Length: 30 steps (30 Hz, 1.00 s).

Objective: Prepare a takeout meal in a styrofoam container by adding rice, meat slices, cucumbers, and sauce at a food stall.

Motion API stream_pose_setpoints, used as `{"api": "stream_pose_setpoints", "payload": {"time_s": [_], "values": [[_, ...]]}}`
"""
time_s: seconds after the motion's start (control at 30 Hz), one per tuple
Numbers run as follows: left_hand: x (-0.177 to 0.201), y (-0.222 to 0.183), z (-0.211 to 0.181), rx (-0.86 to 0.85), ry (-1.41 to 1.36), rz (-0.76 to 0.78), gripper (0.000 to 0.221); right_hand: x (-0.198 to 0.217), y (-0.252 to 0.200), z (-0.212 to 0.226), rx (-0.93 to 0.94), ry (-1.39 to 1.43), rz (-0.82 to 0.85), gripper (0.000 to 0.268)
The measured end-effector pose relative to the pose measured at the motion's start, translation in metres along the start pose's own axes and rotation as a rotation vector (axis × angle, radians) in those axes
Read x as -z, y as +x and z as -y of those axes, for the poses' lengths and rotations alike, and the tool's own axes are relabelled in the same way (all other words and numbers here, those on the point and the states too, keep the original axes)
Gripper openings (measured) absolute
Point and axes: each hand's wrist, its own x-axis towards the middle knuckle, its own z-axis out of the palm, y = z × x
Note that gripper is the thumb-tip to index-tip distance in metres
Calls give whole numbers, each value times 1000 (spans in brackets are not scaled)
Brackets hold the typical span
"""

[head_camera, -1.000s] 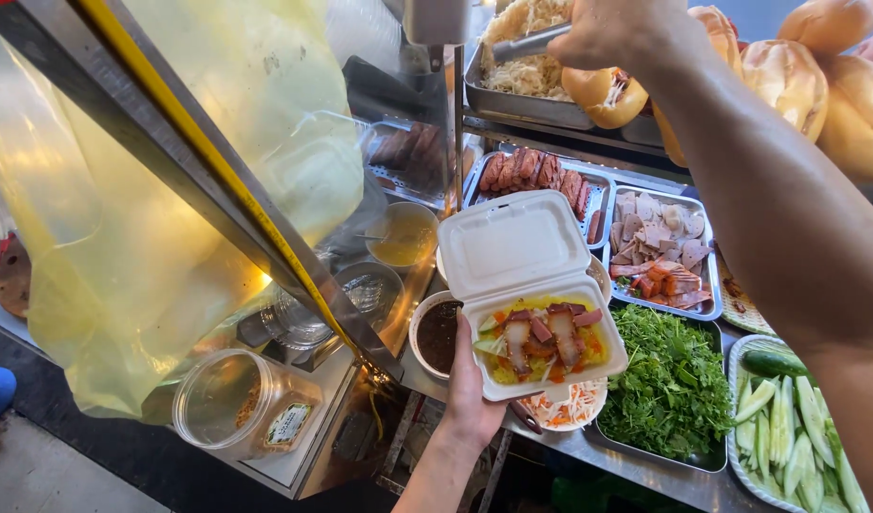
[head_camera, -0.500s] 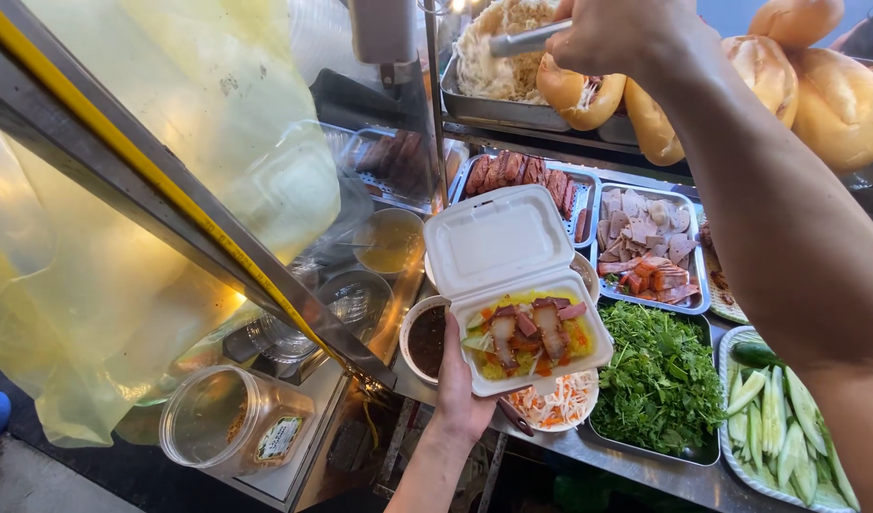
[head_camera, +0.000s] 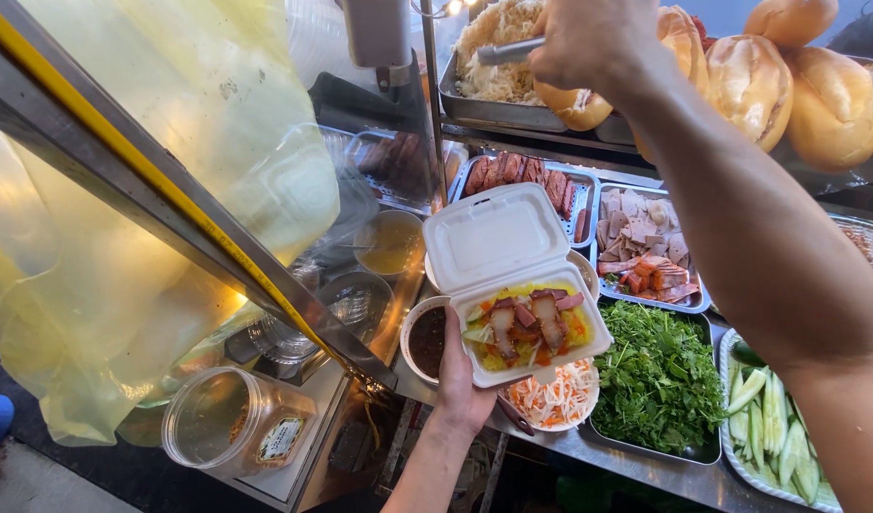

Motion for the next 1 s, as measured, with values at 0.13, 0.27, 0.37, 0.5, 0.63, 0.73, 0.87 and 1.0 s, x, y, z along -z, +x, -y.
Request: {"api": "stream_pose_setpoints", "payload": {"time_s": [0.13,0.27,0.37,0.5,0.63,0.73,0.87,1.0], "values": [[-3,5,-2,-35,26,48,78,20,-22,-24,37,209,-14,31],[-3,17,-3,-57,24,57,81,61,-55,-30,-75,123,17,47],[4,31,0,-63,-8,48,81,98,-104,-33,-72,147,68,47],[12,36,11,-51,-53,34,82,97,-195,-54,-54,453,184,34],[15,38,24,-41,-81,73,84,82,-280,-66,-209,694,317,39],[10,36,33,-10,-117,92,85,88,-317,-48,-324,640,485,43],[10,33,43,38,-109,84,89,94,-351,-40,-545,394,667,52],[8,26,53,58,-46,77,95,93,-382,-44,-367,663,307,47]]}}
